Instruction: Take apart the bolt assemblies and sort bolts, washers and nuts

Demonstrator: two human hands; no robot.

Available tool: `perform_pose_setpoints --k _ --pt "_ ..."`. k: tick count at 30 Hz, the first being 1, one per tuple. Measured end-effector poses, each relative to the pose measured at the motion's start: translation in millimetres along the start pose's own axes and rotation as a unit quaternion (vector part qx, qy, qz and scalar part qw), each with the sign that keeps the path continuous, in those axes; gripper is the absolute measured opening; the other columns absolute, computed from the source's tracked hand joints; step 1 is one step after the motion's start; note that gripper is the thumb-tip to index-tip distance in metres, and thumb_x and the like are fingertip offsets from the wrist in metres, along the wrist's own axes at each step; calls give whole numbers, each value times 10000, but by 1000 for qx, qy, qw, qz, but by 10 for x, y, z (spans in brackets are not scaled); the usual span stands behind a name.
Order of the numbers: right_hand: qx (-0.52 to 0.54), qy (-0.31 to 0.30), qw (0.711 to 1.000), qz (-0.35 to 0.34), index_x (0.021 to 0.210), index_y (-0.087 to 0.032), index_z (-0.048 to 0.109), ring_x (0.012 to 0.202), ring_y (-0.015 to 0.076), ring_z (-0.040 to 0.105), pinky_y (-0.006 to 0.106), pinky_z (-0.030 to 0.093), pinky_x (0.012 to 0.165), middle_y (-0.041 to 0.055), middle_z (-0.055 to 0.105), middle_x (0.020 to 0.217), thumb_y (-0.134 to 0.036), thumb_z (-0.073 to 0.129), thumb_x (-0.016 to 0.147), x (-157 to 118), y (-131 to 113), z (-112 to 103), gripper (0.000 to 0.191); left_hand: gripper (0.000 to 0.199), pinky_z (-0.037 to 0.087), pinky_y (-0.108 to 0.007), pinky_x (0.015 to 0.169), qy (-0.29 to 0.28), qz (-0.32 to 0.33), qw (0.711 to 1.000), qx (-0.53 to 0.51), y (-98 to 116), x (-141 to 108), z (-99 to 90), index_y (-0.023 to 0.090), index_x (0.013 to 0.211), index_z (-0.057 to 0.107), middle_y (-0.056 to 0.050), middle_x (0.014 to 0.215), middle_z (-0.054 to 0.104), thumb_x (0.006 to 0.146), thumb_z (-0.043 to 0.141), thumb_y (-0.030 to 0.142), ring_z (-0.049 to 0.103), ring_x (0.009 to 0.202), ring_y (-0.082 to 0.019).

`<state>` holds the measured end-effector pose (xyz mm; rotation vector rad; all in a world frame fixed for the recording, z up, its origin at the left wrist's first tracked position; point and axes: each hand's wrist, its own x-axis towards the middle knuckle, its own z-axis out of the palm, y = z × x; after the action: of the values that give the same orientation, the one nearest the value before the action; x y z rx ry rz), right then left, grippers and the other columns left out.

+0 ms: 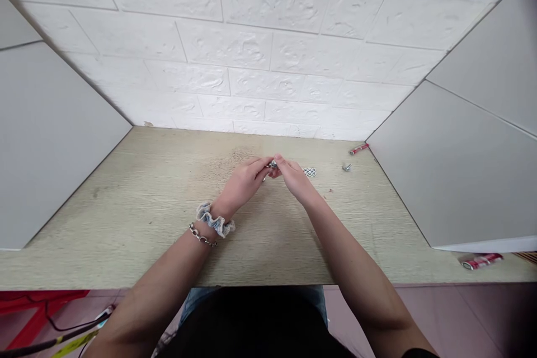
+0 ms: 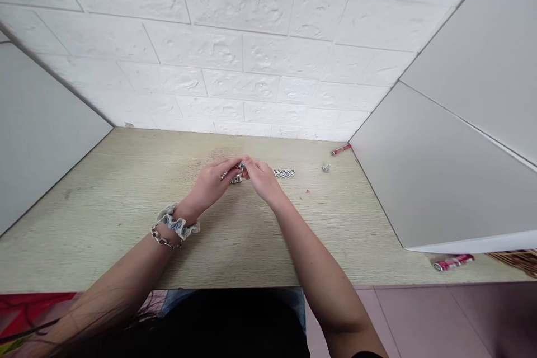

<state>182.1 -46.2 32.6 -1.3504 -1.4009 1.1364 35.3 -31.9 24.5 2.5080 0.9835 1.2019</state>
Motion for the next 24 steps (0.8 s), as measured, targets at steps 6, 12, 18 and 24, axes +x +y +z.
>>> perform_pose_setpoints --k 6,12,18,24 --pt "112 13 993 -24 783 -210 431 792 129 497 261 380 730 -27 519 798 -308 545 648 4 -11 16 202 234 471 -213 735 12 3 1000 -6 3 4 3 155 1070 582 -46 925 651 872 471 210 599 820 -118" --pt "16 28 999 13 656 -186 489 756 158 514 290 362 720 14 551 729 -523 405 767 6 -1 -5 364 234 469 -232 749 -5 -5 1000 -4 26 8 -8 132 1063 581 -61 909 646 873 466 206 595 812 -127" --pt "27 -15 1000 2 608 -185 448 688 147 502 296 376 717 4 510 651 -405 425 742 7 19 9 259 242 470 -233 736 -8 -17 1000 1 2 -4 2 161 1074 581 -51 915 642 884 445 226 594 820 -129" --pt "75 44 996 18 822 -217 378 741 132 515 271 380 690 -22 527 790 -300 466 662 23 11 11 201 241 470 -240 747 -6 -21 1000 4 15 -5 2 158 1075 576 -57 931 644 882 450 230 595 836 -135"
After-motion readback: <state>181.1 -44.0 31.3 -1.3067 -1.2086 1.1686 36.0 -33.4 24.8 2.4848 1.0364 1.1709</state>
